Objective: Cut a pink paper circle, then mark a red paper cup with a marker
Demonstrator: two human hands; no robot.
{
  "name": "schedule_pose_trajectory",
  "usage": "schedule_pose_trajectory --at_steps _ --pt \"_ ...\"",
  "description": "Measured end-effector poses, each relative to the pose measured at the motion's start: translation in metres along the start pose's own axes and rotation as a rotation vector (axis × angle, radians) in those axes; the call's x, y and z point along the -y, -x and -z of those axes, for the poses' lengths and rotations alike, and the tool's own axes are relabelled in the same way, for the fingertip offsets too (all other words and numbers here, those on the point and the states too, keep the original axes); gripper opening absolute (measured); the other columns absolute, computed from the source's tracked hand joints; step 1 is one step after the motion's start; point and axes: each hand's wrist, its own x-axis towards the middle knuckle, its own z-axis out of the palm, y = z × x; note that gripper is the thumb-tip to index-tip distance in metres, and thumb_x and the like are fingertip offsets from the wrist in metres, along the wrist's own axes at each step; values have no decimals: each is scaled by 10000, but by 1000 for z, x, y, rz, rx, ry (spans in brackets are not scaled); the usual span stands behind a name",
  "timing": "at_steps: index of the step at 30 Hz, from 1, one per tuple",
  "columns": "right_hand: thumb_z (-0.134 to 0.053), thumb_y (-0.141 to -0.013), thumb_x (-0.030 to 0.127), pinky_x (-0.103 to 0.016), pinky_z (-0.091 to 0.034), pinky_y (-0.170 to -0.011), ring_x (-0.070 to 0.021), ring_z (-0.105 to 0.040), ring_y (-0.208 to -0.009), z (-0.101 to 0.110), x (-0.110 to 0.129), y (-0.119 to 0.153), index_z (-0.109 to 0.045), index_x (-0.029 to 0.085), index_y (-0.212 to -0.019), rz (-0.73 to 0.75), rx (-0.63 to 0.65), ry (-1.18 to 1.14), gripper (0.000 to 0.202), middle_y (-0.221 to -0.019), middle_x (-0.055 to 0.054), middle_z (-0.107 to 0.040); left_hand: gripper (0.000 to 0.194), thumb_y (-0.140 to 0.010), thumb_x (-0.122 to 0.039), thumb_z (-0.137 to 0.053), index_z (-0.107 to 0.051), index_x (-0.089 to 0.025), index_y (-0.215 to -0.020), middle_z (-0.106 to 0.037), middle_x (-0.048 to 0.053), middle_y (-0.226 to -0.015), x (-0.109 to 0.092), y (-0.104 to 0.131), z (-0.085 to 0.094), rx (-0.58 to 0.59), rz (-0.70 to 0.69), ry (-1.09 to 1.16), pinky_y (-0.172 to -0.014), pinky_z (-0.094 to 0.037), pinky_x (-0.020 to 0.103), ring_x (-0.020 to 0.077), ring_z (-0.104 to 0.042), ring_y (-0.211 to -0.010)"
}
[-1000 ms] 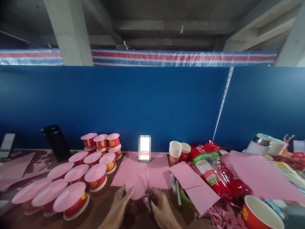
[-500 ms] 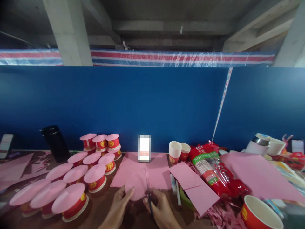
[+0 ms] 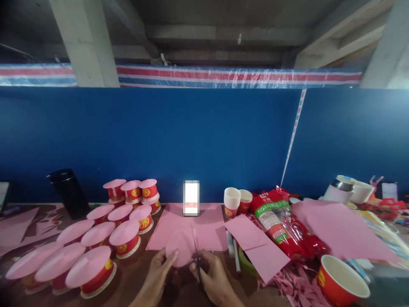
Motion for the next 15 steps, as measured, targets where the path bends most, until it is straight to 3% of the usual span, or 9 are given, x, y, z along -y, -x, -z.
schedule_pose_trajectory --at_steps 8,15 --pt "-584 -758 456 -172 -346 -460 -68 -413 -515 0 1 0 -547 132 -802 23 9 13 329 -604 39 -427 386 -617 -458 -666 -634 -107 -774 -589 23 -594 8 -5 5 20 5 5 -472 -390 216 113 -497 -497" --pt "-615 -746 410 -167 -335 -450 -63 -379 -513 -1 -1 0 -556 131 -880 -6 -17 -24 315 -601 44 -419 395 -629 -474 -653 -622 -111 -781 -594 20 -602 7 -3 2 -24 15 14 -450 -386 206 116 -514 -502"
